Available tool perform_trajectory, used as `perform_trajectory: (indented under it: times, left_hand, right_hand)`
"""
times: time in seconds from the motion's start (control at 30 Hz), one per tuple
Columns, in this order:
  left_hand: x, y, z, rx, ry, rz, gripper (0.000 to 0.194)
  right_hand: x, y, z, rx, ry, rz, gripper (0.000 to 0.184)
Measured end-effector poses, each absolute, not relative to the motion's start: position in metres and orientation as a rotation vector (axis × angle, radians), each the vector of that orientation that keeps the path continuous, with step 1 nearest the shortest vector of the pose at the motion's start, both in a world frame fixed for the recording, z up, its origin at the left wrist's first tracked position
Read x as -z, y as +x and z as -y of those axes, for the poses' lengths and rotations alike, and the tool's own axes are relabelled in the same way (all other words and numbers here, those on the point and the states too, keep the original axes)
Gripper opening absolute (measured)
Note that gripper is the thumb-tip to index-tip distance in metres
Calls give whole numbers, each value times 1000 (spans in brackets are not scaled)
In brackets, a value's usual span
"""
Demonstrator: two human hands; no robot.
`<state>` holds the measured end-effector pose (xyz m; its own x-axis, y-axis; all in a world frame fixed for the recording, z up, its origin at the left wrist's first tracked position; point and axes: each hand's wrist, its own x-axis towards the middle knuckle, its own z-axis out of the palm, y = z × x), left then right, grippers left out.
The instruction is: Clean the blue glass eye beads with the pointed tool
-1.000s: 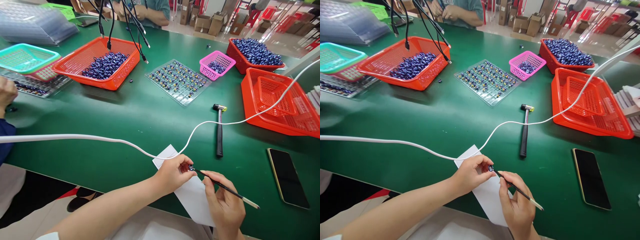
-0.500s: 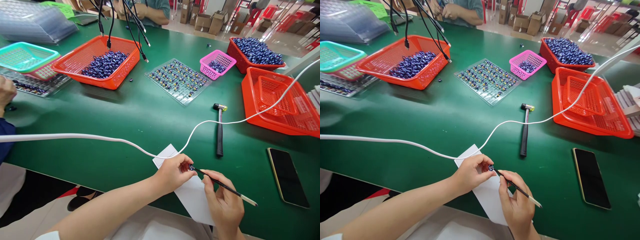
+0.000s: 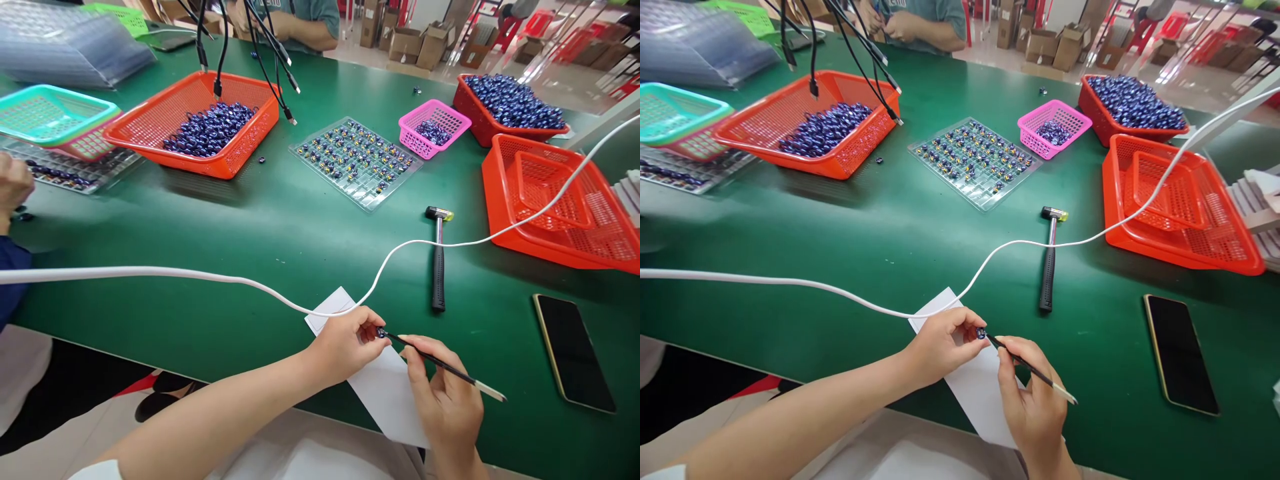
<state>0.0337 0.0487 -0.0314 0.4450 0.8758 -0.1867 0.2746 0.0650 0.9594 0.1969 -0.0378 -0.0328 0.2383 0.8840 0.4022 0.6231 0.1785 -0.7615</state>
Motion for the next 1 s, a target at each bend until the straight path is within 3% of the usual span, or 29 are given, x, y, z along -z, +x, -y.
perform_trajectory:
  times: [0.3,0.67,1.0]
  left_hand:
    - [32,32,-49,-656,1474,-1072,19]
    - [32,33,-49,-646,1455,-1062,19]
    - [32,33,-47,-648,1473,-1059,19]
  right_hand:
    - [32,197,39,-366,-1326,1613,40]
    - [28,196,39,-497,-1400,1333,28]
    - [24,191,34,-297,-1608,1456,17]
